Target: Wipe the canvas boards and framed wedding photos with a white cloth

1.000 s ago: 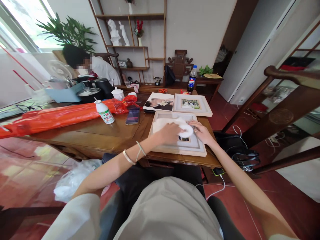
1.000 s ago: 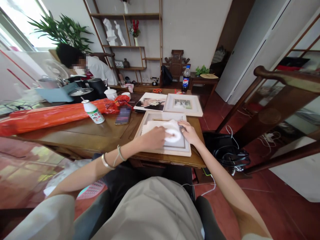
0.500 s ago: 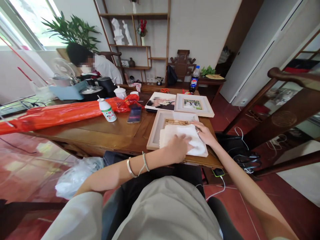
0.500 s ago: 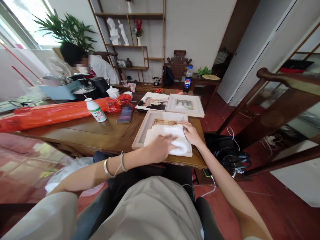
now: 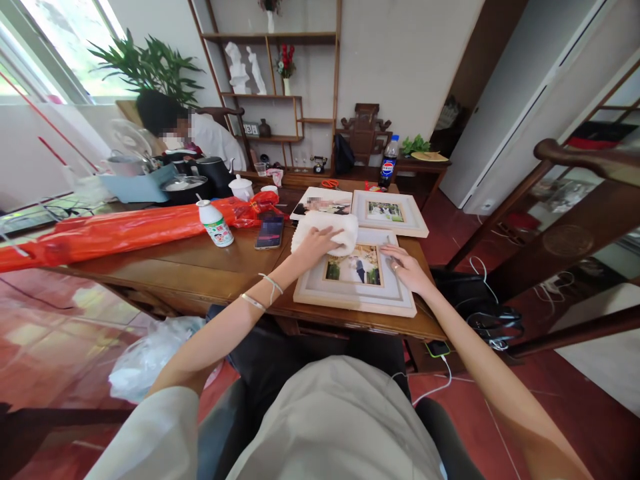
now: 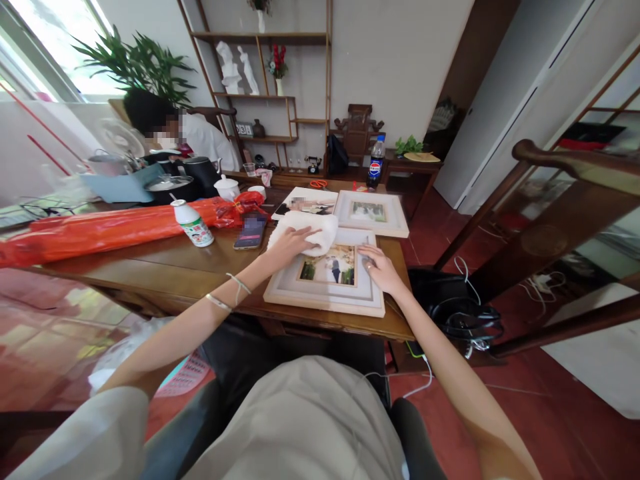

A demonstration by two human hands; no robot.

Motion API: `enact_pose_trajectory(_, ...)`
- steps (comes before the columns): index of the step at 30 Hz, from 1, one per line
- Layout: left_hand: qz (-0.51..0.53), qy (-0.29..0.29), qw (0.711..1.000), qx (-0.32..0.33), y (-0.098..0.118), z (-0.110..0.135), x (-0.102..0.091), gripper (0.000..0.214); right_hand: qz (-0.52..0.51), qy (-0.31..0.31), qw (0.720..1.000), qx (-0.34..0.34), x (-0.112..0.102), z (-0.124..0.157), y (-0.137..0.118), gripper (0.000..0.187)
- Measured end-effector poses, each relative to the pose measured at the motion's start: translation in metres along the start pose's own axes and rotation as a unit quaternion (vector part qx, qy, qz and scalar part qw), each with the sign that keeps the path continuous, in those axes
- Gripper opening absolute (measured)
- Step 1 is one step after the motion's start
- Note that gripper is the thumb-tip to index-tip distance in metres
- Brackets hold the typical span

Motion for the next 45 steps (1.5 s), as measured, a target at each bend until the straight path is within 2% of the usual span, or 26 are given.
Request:
enact_pose_trajectory(2,0.028,0.0,1.0,-0.006,0.002,0.008,0.002,0.059,-0.001,-0.005,1.0,0.001,0.0,0.0,-0.001,0.046)
enact_pose_trajectory(4,0.058,-0.006,0.998,-0.005,0.014,0.019,-0.002,0.056,-0.003,-0.007,1.0,0.002,0.0,0.0,-0.003,0.046)
enact_pose_trajectory(9,0.118,-0.015,0.992,0.041,0.069,0.056,-0.031,0.045,0.005,-0.005,1.0,0.012,0.0,0.001,-0.007,0.044)
enact_pose_trajectory(11,0.131,-0.003,0.99,0.052,0.082,0.066,-0.037,0.043,0.009,-0.003,1.0,0.017,0.0,0.001,-0.008,0.043)
enact_pose_trajectory(14,0.133,0.027,0.99,0.042,0.074,0.066,-0.028,0.042,0.01,0.001,1.0,0.02,0.0,0.001,-0.007,0.044)
enact_pose_trajectory(18,0.114,0.073,0.991,0.008,0.036,0.043,-0.009,0.043,0.0,-0.004,1.0,0.008,0.0,0.001,-0.006,0.046)
enact_pose_trajectory(21,0.09,0.09,0.992,-0.022,0.009,0.022,-0.004,0.041,-0.009,-0.005,1.0,0.003,-0.001,0.001,-0.005,0.046)
enact_pose_trajectory(23,0.069,0.094,0.993,-0.028,-0.001,0.01,-0.004,0.041,-0.014,-0.003,1.0,0.007,-0.001,0.001,-0.005,0.044)
enact_pose_trajectory(25,0.054,0.071,0.996,-0.024,-0.005,0.001,0.0,0.042,-0.017,-0.004,1.0,0.012,-0.001,0.001,-0.004,0.043)
enact_pose_trajectory(28,0.053,0.022,0.998,-0.013,0.0,-0.001,0.008,0.044,-0.014,-0.006,1.0,0.017,-0.001,0.001,-0.005,0.044)
enact_pose_trajectory(30,0.06,0.016,0.998,0.003,0.013,0.007,0.007,0.045,-0.006,-0.002,1.0,0.02,0.0,0.001,-0.006,0.044)
enact_pose_trajectory(36,0.097,-0.05,0.992,0.061,0.086,0.057,-0.022,0.046,0.018,0.015,1.0,0.02,0.001,0.0,-0.007,0.044)
enact_pose_trajectory(39,0.105,-0.05,0.991,0.071,0.106,0.069,-0.03,0.047,0.015,0.019,1.0,0.015,0.001,0.0,-0.007,0.045)
enact_pose_trajectory(42,0.069,-0.027,0.997,0.032,0.09,0.061,-0.019,0.048,0.01,0.021,1.0,0.018,0.0,0.001,-0.008,0.044)
enact_pose_trajectory(45,0.036,0.008,0.999,-0.016,0.05,0.041,-0.001,0.047,0.006,0.019,1.0,0.019,-0.001,0.002,-0.009,0.041)
Point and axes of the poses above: each hand's wrist, its own z-axis away from the middle knuckle, its own x-axis out of the palm, y = z × x, the point moved 7 cm from there along -z, towards the middle knuckle, and after that the axes turned 9 degrees about x, right-handed, at the moved point
